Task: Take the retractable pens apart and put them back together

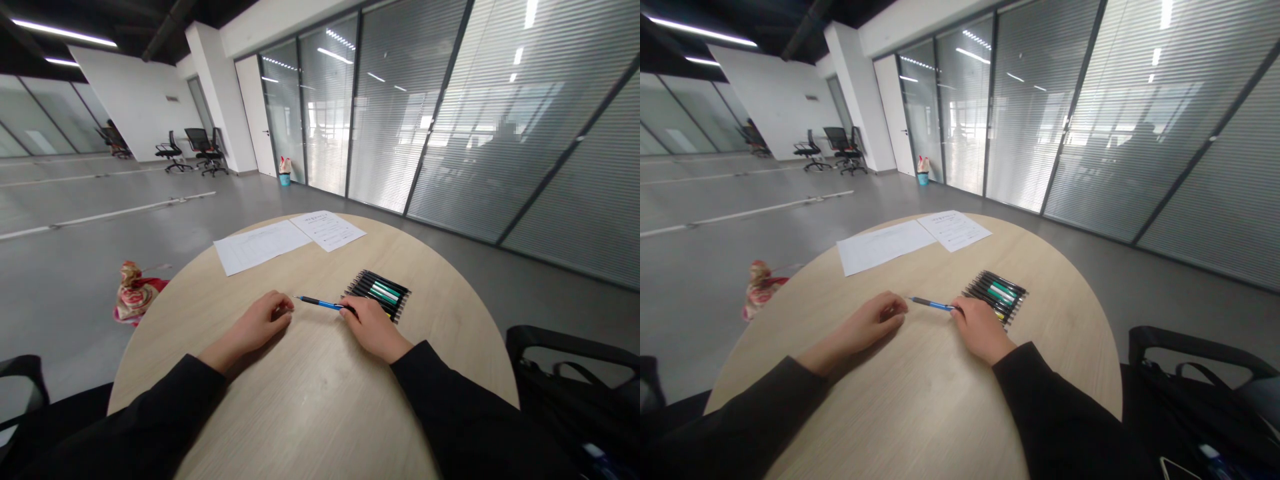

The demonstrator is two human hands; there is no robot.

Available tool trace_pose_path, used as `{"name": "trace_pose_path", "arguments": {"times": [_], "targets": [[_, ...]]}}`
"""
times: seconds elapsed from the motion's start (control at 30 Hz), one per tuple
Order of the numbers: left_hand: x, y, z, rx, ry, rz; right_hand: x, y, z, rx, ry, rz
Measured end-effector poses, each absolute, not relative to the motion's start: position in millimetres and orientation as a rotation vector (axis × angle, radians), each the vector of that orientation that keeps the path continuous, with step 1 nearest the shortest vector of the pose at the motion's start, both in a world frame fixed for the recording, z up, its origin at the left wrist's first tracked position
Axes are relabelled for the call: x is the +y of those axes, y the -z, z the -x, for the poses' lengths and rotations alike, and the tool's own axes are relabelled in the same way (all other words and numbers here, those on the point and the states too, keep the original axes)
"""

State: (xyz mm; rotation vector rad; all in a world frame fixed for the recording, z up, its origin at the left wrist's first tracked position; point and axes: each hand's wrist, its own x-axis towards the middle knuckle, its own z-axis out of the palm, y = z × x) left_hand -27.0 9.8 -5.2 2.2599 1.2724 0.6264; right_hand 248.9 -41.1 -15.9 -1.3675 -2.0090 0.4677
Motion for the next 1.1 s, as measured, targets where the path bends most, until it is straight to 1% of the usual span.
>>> {"name": "trace_pose_path", "arguments": {"times": [0.27,0.53,0.83,1.1], "targets": [[10.8,5.6,26.4,1.24,-0.826,-2.141,-39.8,16.6,-247.7,-2.05,-0.504,1.348],[3.1,-5.7,21.5,1.195,-0.827,-2.048,-40.8,17.5,-247.8,-2.045,-0.506,1.331],[12.4,7.0,26.0,1.176,-0.933,-1.813,-39.7,16.4,-249.5,-1.995,-0.449,1.351],[8.9,-0.3,23.5,1.244,-1.043,-1.767,-38.5,15.4,-250.5,-1.958,-0.439,1.37]]}}
